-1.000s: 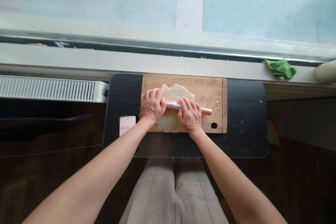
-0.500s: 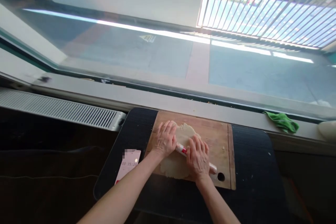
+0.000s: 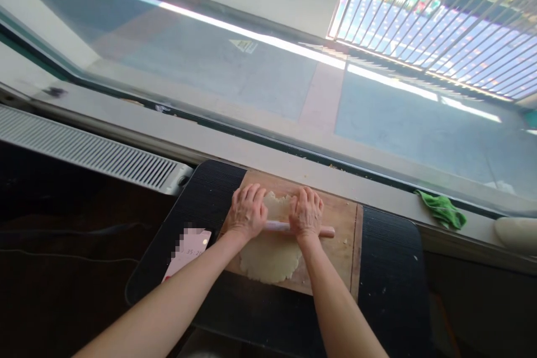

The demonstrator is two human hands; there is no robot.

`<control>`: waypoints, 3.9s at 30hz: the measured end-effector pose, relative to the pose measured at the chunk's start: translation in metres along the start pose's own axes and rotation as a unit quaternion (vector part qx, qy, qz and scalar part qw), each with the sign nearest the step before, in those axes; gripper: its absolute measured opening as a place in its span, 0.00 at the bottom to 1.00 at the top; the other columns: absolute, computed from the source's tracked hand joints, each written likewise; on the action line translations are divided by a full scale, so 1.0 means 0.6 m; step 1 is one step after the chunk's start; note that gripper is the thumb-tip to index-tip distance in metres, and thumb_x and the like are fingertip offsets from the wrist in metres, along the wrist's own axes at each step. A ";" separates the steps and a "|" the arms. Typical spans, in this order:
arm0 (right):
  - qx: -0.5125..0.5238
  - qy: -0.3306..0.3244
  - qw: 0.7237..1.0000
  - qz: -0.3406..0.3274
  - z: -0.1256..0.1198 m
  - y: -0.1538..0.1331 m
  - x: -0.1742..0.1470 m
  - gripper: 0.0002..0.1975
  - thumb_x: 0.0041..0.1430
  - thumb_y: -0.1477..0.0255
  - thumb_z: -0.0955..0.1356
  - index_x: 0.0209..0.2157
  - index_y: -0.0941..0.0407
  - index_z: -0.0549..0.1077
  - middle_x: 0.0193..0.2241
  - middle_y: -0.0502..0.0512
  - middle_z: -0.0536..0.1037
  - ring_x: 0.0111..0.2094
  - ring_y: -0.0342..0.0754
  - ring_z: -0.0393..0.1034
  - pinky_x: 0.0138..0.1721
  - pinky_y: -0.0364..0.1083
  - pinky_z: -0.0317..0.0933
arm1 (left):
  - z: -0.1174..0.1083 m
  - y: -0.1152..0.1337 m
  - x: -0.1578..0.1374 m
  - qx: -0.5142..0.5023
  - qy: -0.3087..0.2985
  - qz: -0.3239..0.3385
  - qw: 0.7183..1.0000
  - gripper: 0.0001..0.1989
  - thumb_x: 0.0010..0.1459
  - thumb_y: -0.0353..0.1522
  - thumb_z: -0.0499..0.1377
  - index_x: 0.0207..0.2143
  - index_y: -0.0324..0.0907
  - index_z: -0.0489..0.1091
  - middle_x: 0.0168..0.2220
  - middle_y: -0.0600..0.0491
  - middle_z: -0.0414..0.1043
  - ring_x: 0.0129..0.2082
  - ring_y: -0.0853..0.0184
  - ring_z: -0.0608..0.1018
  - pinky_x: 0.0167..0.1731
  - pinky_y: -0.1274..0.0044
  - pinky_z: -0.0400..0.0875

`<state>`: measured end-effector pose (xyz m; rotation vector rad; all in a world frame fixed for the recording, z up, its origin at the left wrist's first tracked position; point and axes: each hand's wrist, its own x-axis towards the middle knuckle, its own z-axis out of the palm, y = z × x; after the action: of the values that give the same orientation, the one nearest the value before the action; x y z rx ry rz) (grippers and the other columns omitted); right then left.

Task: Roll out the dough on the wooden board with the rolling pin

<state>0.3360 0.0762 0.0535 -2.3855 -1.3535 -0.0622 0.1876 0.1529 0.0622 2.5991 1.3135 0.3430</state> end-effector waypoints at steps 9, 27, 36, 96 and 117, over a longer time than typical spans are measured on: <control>0.011 -0.048 0.993 -0.107 -0.020 -0.007 -0.060 0.20 0.61 0.69 0.62 0.54 0.57 0.66 0.56 0.61 0.67 0.56 0.54 0.58 0.56 0.53 0.51 | -0.002 0.002 -0.067 -0.002 0.014 -0.032 0.999 0.24 0.59 0.32 0.49 0.58 0.43 0.61 0.61 0.43 0.61 0.61 0.54 0.63 0.60 0.58 0.51; 0.002 -0.065 0.991 -0.117 -0.026 -0.009 -0.099 0.21 0.59 0.73 0.62 0.54 0.56 0.65 0.55 0.58 0.67 0.56 0.54 0.57 0.57 0.53 0.49 | -0.009 0.009 -0.127 -0.015 0.008 -0.014 1.000 0.25 0.61 0.35 0.49 0.60 0.43 0.59 0.63 0.45 0.58 0.63 0.55 0.60 0.62 0.57 0.46; -0.029 -0.045 0.993 -0.105 0.022 -0.045 0.060 0.18 0.59 0.74 0.61 0.51 0.57 0.67 0.47 0.60 0.72 0.51 0.55 0.60 0.52 0.54 0.53 | -0.009 -0.030 -0.015 -0.008 0.009 -0.064 0.998 0.26 0.58 0.34 0.51 0.59 0.39 0.61 0.64 0.42 0.56 0.64 0.52 0.57 0.62 0.54 0.47; -0.040 -0.048 0.994 -0.089 -0.012 -0.022 -0.083 0.20 0.58 0.72 0.60 0.52 0.54 0.69 0.56 0.56 0.68 0.54 0.53 0.61 0.55 0.53 0.52 | -0.010 0.019 -0.125 -0.063 0.001 -0.048 0.997 0.23 0.60 0.36 0.48 0.57 0.42 0.64 0.63 0.45 0.59 0.64 0.54 0.58 0.63 0.56 0.43; -0.056 -0.042 0.994 -0.080 -0.001 -0.021 -0.077 0.22 0.61 0.71 0.58 0.55 0.56 0.67 0.58 0.55 0.67 0.59 0.54 0.58 0.58 0.54 0.51 | -0.003 0.007 -0.079 -0.069 0.005 -0.035 0.997 0.23 0.60 0.36 0.49 0.57 0.41 0.64 0.63 0.45 0.59 0.64 0.53 0.57 0.63 0.55 0.42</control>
<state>0.3010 0.0441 0.0474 -2.3894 -1.6175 -0.0857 0.1630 0.1124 0.0596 2.4349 1.3303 0.4201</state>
